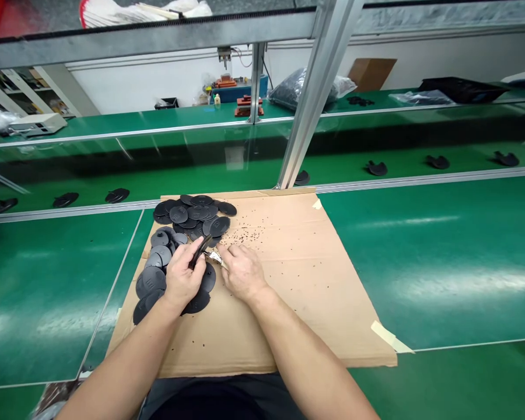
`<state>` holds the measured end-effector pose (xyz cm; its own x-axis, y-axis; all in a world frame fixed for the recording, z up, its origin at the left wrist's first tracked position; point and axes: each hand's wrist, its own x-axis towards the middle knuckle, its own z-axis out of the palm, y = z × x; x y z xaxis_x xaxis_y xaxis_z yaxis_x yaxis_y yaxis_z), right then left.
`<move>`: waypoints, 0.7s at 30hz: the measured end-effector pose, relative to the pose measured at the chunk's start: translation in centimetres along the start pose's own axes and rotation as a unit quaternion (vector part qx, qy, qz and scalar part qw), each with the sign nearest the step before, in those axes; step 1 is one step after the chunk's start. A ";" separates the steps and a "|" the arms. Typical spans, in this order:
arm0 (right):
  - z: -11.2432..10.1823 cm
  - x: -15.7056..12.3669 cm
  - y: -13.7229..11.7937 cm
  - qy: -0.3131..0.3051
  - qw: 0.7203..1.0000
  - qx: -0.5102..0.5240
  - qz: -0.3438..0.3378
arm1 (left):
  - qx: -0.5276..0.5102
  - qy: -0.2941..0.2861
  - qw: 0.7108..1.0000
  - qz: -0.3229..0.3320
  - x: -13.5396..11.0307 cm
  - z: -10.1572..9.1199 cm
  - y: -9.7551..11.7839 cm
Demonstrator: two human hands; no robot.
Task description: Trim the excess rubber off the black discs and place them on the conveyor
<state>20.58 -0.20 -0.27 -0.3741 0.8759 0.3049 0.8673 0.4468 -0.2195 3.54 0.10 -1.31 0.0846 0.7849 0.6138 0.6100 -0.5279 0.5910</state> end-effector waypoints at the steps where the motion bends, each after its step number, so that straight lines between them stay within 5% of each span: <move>1: -0.1 0.0 0.0 -0.009 1.000 -0.001 0.002 | -0.003 -0.001 1.000 0.005 0.0 0.0 0.0; 21: -0.8 0.1 -0.9 -0.068 0.996 -0.053 0.032 | 0.029 -0.013 0.999 0.040 -0.4 0.3 -0.4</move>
<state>20.04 -0.62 0.65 -0.3509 0.9219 0.1642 0.9183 0.3731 -0.1326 3.46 0.12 -1.92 0.1547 0.7496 0.6436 0.6446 -0.5702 0.5092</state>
